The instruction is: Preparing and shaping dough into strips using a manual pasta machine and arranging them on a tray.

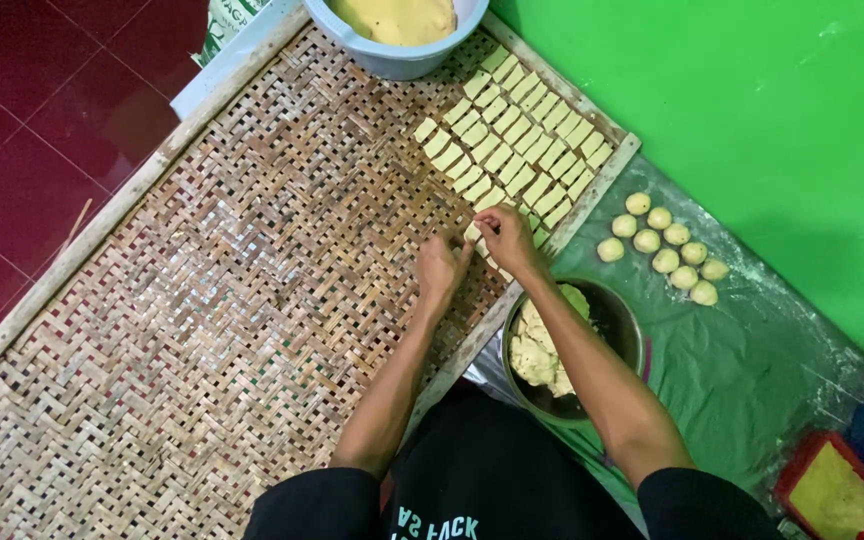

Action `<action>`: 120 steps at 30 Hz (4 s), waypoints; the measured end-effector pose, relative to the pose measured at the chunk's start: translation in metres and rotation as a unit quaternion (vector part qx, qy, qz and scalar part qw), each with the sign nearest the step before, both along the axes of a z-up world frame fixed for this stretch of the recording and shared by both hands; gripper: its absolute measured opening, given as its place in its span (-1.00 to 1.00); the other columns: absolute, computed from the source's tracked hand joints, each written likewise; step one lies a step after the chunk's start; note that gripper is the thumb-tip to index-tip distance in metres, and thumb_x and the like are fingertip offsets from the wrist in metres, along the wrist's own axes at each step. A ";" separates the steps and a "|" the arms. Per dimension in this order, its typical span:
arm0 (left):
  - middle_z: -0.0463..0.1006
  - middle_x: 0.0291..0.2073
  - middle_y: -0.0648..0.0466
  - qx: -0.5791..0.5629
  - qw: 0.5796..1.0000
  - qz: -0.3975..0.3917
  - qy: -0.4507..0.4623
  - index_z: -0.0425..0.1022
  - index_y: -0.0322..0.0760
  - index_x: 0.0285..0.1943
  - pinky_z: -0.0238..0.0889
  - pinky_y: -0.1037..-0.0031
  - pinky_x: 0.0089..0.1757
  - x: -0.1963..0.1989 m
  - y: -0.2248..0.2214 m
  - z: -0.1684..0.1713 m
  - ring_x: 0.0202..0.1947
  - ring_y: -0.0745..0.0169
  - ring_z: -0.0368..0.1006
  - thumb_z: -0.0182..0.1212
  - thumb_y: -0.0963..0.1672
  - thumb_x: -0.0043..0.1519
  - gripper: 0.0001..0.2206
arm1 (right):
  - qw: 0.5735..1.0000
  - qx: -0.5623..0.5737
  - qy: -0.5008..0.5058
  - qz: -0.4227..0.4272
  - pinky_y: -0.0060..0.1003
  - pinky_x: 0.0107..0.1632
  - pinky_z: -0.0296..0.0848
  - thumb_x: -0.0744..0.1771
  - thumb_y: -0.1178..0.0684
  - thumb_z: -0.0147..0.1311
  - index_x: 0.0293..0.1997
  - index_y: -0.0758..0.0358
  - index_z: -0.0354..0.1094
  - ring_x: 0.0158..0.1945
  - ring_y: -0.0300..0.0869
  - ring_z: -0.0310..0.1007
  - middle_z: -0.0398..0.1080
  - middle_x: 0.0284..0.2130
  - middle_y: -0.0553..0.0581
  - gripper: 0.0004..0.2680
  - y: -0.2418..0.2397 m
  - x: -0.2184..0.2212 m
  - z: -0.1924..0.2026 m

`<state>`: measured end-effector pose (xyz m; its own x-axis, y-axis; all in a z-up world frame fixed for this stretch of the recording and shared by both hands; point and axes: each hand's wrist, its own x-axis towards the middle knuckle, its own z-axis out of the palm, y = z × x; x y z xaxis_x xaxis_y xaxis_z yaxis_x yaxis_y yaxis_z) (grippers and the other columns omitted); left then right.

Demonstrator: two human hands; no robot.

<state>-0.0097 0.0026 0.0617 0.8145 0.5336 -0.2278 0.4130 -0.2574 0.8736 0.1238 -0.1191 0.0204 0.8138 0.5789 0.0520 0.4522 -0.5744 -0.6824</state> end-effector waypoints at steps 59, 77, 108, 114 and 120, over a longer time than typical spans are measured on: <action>0.64 -0.38 -0.14 0.025 0.979 0.185 -0.078 0.50 -0.27 -0.05 0.44 0.14 -0.21 0.038 -0.001 -0.033 -0.27 -0.16 0.61 0.45 -0.21 0.04 -0.68 | 0.998 -0.014 -0.063 -0.002 -0.15 -0.15 0.51 0.25 0.22 0.28 -0.30 0.23 0.51 -0.28 0.01 0.54 0.45 -0.39 0.16 -0.94 0.028 0.008 -0.008; 0.61 -0.38 -0.09 -0.094 0.981 0.158 -0.061 0.63 -0.18 -0.15 0.40 0.27 -0.12 -0.080 -0.013 -0.012 -0.27 0.08 0.54 0.28 -0.20 0.21 -0.91 | 0.962 -0.132 -0.106 -0.216 -0.05 -0.07 0.48 0.22 0.00 0.30 -0.14 0.09 0.49 -0.15 0.08 0.54 0.52 -0.31 0.14 -0.80 -0.212 0.063 0.010; 0.48 0.10 -0.52 -0.335 0.812 -0.453 0.151 0.35 -0.56 0.36 0.41 0.06 0.05 -0.117 -0.266 0.107 0.11 -0.31 0.49 0.46 -0.05 0.15 -0.34 | 0.906 0.180 -0.063 -0.377 -0.10 0.02 0.49 0.22 -0.01 0.34 -0.03 0.11 0.58 -0.06 0.11 0.55 0.54 -0.18 0.20 -0.74 -0.307 -0.331 0.144; 0.65 -0.13 -0.30 -0.392 0.765 -0.483 0.168 0.47 -0.48 0.24 0.56 0.19 -0.13 -0.186 -0.333 0.073 -0.12 -0.06 0.60 0.44 -0.23 0.10 -0.52 | 0.891 0.165 -0.115 -0.407 0.15 0.21 0.28 0.26 -0.25 0.26 0.30 0.02 0.39 0.14 0.25 0.36 0.35 0.14 0.28 -0.53 -0.349 -0.412 0.146; 0.65 -0.17 -0.15 -0.348 0.698 -0.575 0.248 0.44 -0.32 0.19 0.57 0.20 -0.12 -0.238 -0.387 0.083 -0.20 0.03 0.61 0.45 -0.14 0.15 -0.56 | 0.865 0.219 -0.182 -0.412 0.30 0.29 0.17 0.39 -0.33 -0.06 0.29 0.25 0.34 0.27 0.34 0.29 0.30 0.28 0.39 -0.53 -0.394 -0.492 0.128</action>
